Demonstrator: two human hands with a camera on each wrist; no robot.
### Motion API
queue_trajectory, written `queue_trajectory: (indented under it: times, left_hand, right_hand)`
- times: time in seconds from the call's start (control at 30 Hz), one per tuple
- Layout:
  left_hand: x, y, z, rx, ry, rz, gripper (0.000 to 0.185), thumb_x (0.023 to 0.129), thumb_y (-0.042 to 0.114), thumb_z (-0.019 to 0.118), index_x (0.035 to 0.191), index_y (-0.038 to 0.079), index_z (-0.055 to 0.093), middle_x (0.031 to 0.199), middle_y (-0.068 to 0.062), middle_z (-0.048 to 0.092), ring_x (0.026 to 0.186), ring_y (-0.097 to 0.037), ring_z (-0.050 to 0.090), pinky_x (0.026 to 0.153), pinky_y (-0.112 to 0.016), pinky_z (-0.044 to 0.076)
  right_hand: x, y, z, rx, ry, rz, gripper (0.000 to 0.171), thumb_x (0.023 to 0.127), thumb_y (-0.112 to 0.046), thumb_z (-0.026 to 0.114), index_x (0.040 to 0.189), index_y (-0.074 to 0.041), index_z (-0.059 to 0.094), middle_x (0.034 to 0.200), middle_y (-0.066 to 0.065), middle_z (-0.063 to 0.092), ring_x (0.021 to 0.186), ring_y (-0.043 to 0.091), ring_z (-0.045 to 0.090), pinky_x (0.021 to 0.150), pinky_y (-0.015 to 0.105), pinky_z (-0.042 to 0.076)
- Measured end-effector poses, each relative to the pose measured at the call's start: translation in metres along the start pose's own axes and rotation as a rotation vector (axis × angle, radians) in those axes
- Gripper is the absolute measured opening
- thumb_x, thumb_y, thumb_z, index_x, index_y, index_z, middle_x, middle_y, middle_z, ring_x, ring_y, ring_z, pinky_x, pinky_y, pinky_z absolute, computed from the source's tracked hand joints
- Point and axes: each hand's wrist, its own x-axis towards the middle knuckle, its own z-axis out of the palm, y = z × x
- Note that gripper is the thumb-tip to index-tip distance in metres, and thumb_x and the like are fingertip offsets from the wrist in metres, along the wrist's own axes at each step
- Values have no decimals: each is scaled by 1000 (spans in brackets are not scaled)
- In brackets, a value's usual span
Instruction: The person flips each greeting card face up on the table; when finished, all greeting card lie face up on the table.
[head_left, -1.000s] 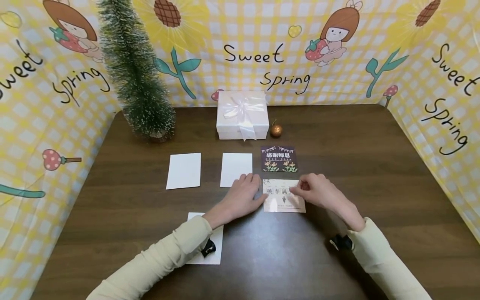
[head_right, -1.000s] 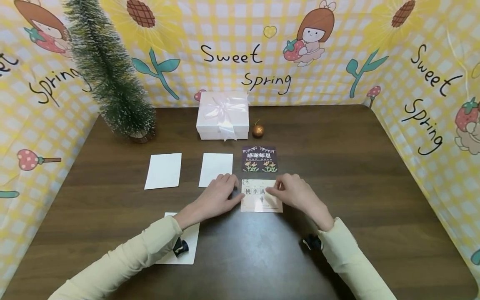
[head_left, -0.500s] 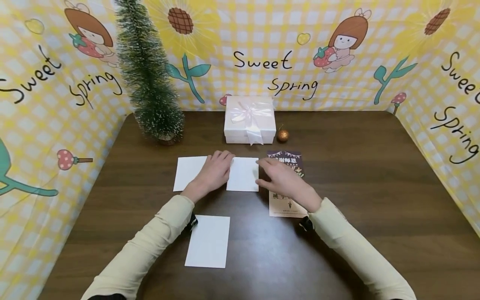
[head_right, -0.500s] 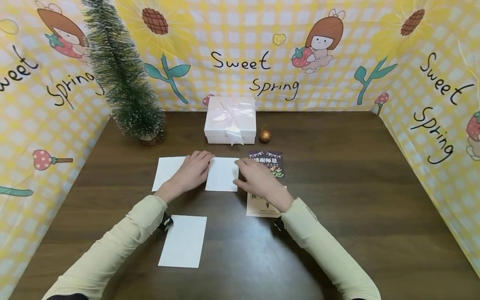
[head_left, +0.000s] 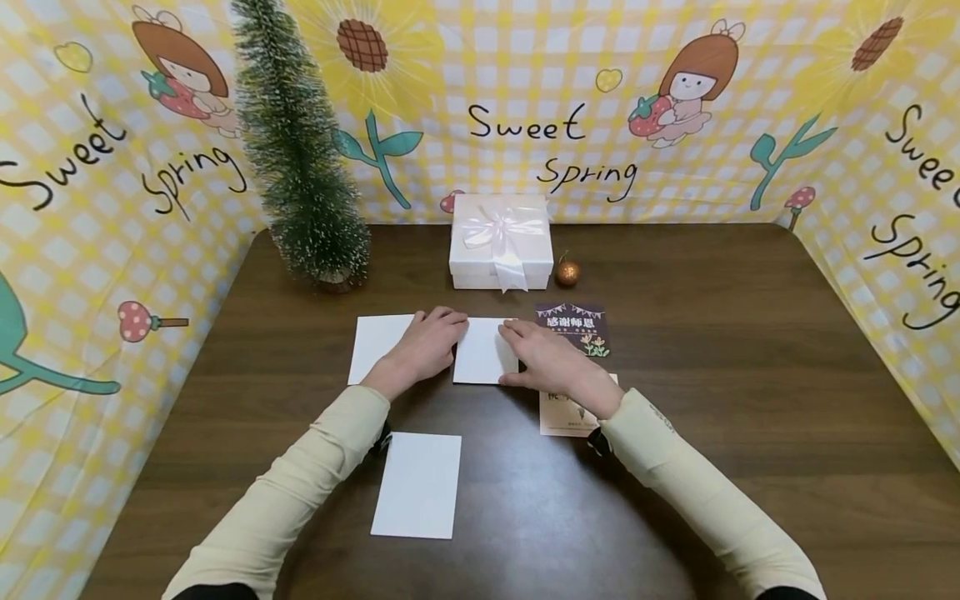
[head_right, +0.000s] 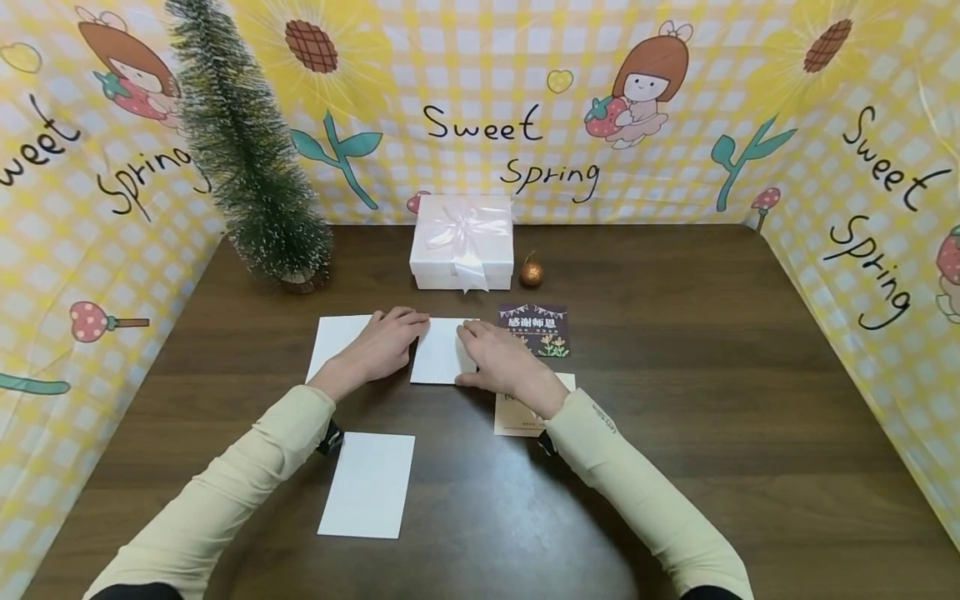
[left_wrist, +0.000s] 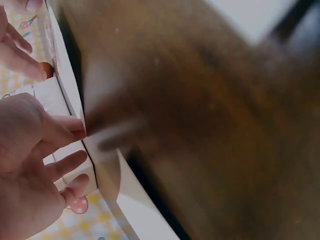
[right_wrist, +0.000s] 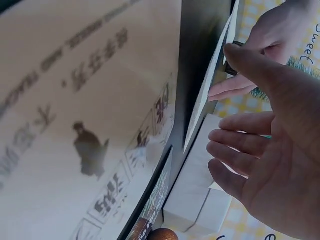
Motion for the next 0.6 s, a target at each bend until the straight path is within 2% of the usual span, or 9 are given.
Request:
queue_trajectory:
  times: [0.13, 0.2, 0.37, 0.5, 0.6]
  left_hand:
    - [-2, 0, -2, 13, -15, 14, 47, 93, 2, 55, 140, 2, 50, 148, -12, 45, 137, -33, 37, 104, -58, 33]
    - [-3, 1, -2, 17, -13, 21, 48, 93, 2, 56, 141, 2, 49, 149, -12, 45, 137, -33, 37, 104, -57, 33]
    - [-5, 1, -2, 20, 0, 37, 50, 93, 1, 60, 142, 2, 48, 150, -12, 43, 137, -32, 37, 102, -54, 35]
    - [-7, -1, -2, 24, -1, 49, 54, 91, 2, 65, 142, 2, 47, 151, -12, 42, 137, -32, 37, 102, -54, 36]
    - [-8, -3, -2, 18, -5, 62, 53, 91, 1, 64, 141, 3, 48, 150, -12, 42, 137, -33, 37, 102, -56, 35]
  right_hand:
    - [1, -2, 2, -77, -8, -55, 83, 85, -45, 73, 139, 11, 42, 142, 26, 46, 131, 37, 46, 109, 44, 36]
    - [1, -3, 3, -106, -10, -85, 79, 85, -44, 73, 136, 10, 46, 140, 25, 48, 129, 38, 48, 107, 44, 39]
    - [0, -4, 5, -97, -8, -152, 48, 89, -31, 72, 119, 5, 60, 134, 22, 56, 121, 37, 56, 101, 44, 45]
    - [-2, -3, 4, -29, 13, -231, 16, 93, -17, 66, 98, -2, 63, 120, 17, 64, 101, 32, 66, 85, 41, 54]
    - [-4, -1, 2, 24, 58, -270, 10, 97, -11, 59, 100, -3, 64, 115, 15, 67, 95, 29, 68, 80, 39, 56]
